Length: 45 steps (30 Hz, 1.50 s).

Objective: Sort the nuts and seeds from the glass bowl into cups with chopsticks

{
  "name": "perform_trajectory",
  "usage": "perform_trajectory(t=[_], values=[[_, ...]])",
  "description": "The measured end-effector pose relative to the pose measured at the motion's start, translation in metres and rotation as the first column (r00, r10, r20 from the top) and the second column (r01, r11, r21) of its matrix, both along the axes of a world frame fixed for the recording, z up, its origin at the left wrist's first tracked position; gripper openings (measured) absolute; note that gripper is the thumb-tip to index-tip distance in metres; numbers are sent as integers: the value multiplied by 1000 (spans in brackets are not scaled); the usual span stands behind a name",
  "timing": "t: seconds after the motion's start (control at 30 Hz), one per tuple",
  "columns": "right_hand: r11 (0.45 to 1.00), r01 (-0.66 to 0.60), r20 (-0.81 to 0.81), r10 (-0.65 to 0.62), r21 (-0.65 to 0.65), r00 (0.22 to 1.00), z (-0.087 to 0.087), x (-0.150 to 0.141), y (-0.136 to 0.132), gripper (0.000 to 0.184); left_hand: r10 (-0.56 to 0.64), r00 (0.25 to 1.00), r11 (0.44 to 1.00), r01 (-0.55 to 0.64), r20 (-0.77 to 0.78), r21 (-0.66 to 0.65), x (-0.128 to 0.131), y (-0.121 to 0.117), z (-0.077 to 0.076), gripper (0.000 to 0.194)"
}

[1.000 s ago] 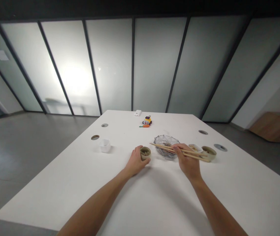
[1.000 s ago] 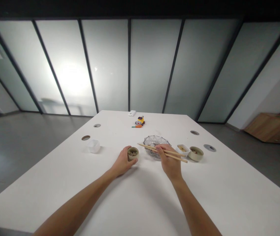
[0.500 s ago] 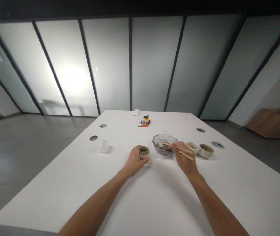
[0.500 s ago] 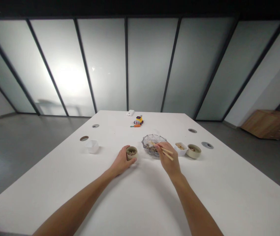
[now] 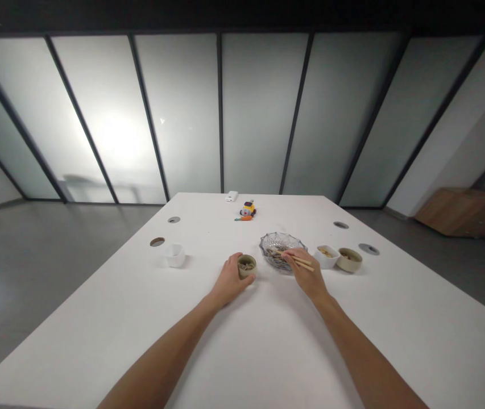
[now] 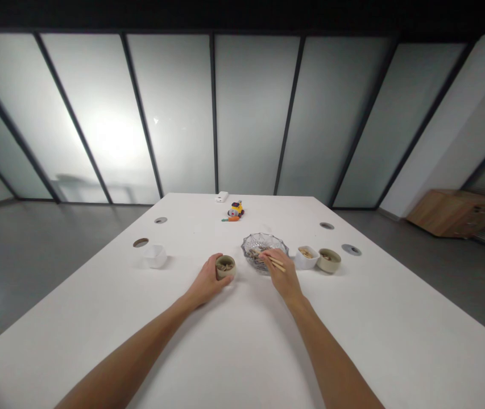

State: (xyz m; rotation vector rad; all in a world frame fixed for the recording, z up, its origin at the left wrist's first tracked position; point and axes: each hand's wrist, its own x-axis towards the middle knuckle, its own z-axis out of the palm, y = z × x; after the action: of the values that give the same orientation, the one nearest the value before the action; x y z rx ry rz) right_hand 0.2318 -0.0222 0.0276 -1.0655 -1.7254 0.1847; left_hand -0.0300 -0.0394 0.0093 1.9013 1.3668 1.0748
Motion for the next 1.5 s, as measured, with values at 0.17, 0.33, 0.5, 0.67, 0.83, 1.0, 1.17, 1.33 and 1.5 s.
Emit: perform_trajectory(t=[0.17, 0.33, 0.5, 0.67, 0.83, 1.0, 1.17, 1.33, 1.5], values=[[1000, 16, -2, -16, 10, 1000, 2, 0, -1, 47, 1, 1000, 1000, -1, 13, 7, 0, -1, 1, 67], [999, 30, -13, -29, 43, 999, 1, 2, -1, 47, 3, 1000, 1000, -3, 4, 4, 0, -1, 1, 66], [998, 40, -56, -38, 42, 998, 1, 3, 0, 45, -4, 1000, 1000, 4, -1, 3, -1, 0, 0, 68], [1000, 16, -64, -15, 10, 998, 3, 1, -1, 46, -8, 1000, 1000, 8, -5, 10, -1, 1, -2, 68], [1000, 14, -1, -14, -9, 1000, 4, -1, -4, 46, -7, 1000, 1000, 7, -2, 10, -2, 1, -3, 67], [999, 24, 11, -25, 23, 1000, 4, -1, -4, 47, -12, 1000, 1000, 12, -9, 10, -1, 1, -2, 65], [999, 37, -59, -34, 36, 998, 1, 1, -1, 46, -14, 1000, 1000, 14, -6, 14, -2, 2, -3, 67], [1000, 17, -68, -18, -6, 998, -1, 2, 0, 46, -11, 1000, 1000, 11, 4, 28, -3, 3, -5, 68], [1000, 26, -77, -25, 1, 997, -1, 0, 0, 47, -11, 1000, 1000, 11, 3, 29, -2, 3, -4, 67]])
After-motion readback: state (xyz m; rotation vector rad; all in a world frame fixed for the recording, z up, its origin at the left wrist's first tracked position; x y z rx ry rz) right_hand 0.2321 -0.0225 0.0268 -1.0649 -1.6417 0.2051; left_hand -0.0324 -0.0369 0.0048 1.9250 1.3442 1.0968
